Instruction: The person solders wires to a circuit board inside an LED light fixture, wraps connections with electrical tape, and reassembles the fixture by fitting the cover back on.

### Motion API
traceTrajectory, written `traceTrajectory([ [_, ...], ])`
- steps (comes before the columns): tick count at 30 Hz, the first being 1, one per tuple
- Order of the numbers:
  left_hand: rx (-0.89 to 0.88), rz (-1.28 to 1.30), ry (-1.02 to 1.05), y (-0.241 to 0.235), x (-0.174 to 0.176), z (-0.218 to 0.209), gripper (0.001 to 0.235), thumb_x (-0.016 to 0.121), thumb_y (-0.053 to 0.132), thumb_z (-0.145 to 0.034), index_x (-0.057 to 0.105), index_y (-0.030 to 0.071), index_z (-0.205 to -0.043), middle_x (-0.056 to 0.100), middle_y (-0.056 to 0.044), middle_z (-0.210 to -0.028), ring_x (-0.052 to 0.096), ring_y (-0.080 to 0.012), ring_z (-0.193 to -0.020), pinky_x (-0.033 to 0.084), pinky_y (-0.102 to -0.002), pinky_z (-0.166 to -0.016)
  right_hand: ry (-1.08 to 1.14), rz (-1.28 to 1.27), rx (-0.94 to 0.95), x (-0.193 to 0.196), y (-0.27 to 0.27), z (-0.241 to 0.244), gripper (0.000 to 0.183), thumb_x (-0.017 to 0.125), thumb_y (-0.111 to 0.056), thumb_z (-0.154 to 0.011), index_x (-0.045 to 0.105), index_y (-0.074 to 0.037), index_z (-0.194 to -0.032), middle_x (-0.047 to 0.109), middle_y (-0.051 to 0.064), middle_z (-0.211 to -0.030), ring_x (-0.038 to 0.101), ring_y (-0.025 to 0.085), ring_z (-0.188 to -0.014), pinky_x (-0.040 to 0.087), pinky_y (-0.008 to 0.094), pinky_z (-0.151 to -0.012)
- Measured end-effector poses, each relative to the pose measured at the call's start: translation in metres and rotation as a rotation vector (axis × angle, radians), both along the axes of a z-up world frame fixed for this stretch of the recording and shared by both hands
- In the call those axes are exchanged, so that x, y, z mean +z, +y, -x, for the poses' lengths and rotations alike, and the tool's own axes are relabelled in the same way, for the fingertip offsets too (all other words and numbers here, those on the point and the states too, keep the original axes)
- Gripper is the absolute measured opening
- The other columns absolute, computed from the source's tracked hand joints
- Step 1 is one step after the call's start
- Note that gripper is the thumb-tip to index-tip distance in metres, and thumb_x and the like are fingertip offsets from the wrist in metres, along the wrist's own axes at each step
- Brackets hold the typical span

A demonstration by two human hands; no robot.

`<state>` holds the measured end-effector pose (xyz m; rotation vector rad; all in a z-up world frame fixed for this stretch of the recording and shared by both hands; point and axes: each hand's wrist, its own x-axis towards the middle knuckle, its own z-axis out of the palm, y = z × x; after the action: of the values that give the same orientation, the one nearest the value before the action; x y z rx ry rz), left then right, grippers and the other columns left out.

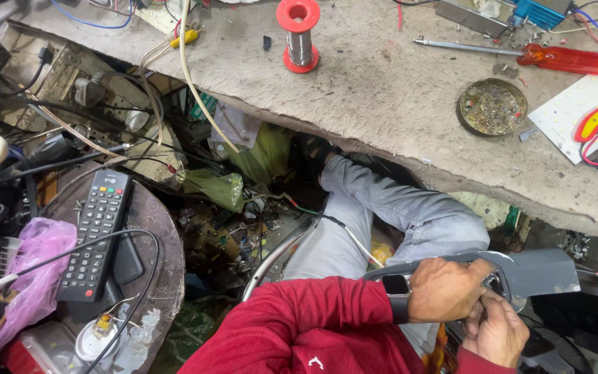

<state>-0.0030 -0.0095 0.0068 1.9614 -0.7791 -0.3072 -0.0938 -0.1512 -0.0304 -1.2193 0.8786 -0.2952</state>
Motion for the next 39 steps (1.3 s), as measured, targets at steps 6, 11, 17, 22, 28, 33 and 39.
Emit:
traceTrajectory([
  [6,0.022,0.048,-0.089,-0.001,-0.003,0.001,0.058,0.073,0.027,-0.077,0.061,0.008,-0.13,0.071,-0.016,-0.073,0.071,-0.0375,-0.066,0.054,-0.051,-0.058,0.138,0.273,0.012,0.009,0.009,0.0,0.021,0.071,-0.016,-0.102,0.07,0.006,-0.101,0.063,0.009,-0.072,0.042,0.007,-0.048,0.029,0.023,-0.043],
  [11,0.016,0.079,-0.151,-0.001,-0.022,0.007,0.057,0.07,0.024,-0.082,0.06,0.011,-0.137,0.073,-0.014,-0.079,0.072,-0.033,-0.068,0.054,-0.047,-0.059,-0.012,0.494,-0.001,0.002,0.021,0.001,0.019,0.072,-0.01,-0.103,0.067,0.007,-0.108,0.065,0.008,-0.079,0.052,0.007,-0.056,0.037,0.022,-0.048],
  [17,0.036,0.061,-0.215,-0.004,-0.028,0.011,0.059,0.069,0.02,-0.082,0.061,0.014,-0.14,0.073,-0.014,-0.081,0.071,-0.0298,-0.06,0.054,-0.043,-0.054,0.105,-0.062,0.097,0.017,-0.004,-0.003,0.012,0.06,-0.011,-0.103,0.066,-0.001,-0.106,0.052,0.003,-0.065,0.038,0.008,-0.045,0.027,0.022,-0.04],
  [22,0.11,-0.076,-0.188,-0.009,-0.017,0.01,0.049,0.066,0.013,-0.088,0.062,0.018,-0.137,0.071,-0.01,-0.075,0.07,-0.0291,-0.062,0.053,-0.045,-0.053,0.251,-0.236,0.254,0.033,-0.019,-0.012,0.013,0.053,-0.017,-0.101,0.061,-0.008,-0.097,0.043,-0.003,-0.058,0.031,0.006,-0.037,0.021,0.024,-0.033],
  [28,-0.014,0.123,-0.055,0.029,-0.007,-0.009,0.033,0.07,0.011,-0.096,0.064,0.008,-0.128,0.07,-0.022,-0.08,0.07,-0.0387,-0.066,0.054,-0.046,-0.058,0.166,-0.351,0.098,0.031,-0.01,-0.006,0.01,0.066,-0.01,-0.096,0.069,-0.001,-0.1,0.048,-0.002,-0.057,0.037,0.006,-0.043,0.027,0.023,-0.037],
  [33,-0.072,0.269,0.042,0.033,0.026,-0.028,0.027,0.068,0.005,-0.1,0.06,0.003,-0.126,0.076,-0.018,-0.101,0.078,-0.0333,-0.091,0.061,-0.039,-0.076,0.056,-0.405,0.14,0.052,0.005,-0.016,0.015,0.069,-0.012,-0.097,0.071,0.002,-0.1,0.05,-0.002,-0.059,0.036,0.004,-0.042,0.026,0.021,-0.038],
  [39,-0.109,0.222,0.049,0.04,0.029,-0.021,0.024,0.07,0.007,-0.099,0.063,0.002,-0.122,0.076,-0.017,-0.1,0.078,-0.0312,-0.088,0.06,-0.037,-0.074,0.144,-0.273,0.101,0.044,0.008,-0.015,0.015,0.075,-0.015,-0.092,0.067,-0.003,-0.092,0.055,0.0,-0.06,0.036,0.005,-0.04,0.026,0.021,-0.036],
])
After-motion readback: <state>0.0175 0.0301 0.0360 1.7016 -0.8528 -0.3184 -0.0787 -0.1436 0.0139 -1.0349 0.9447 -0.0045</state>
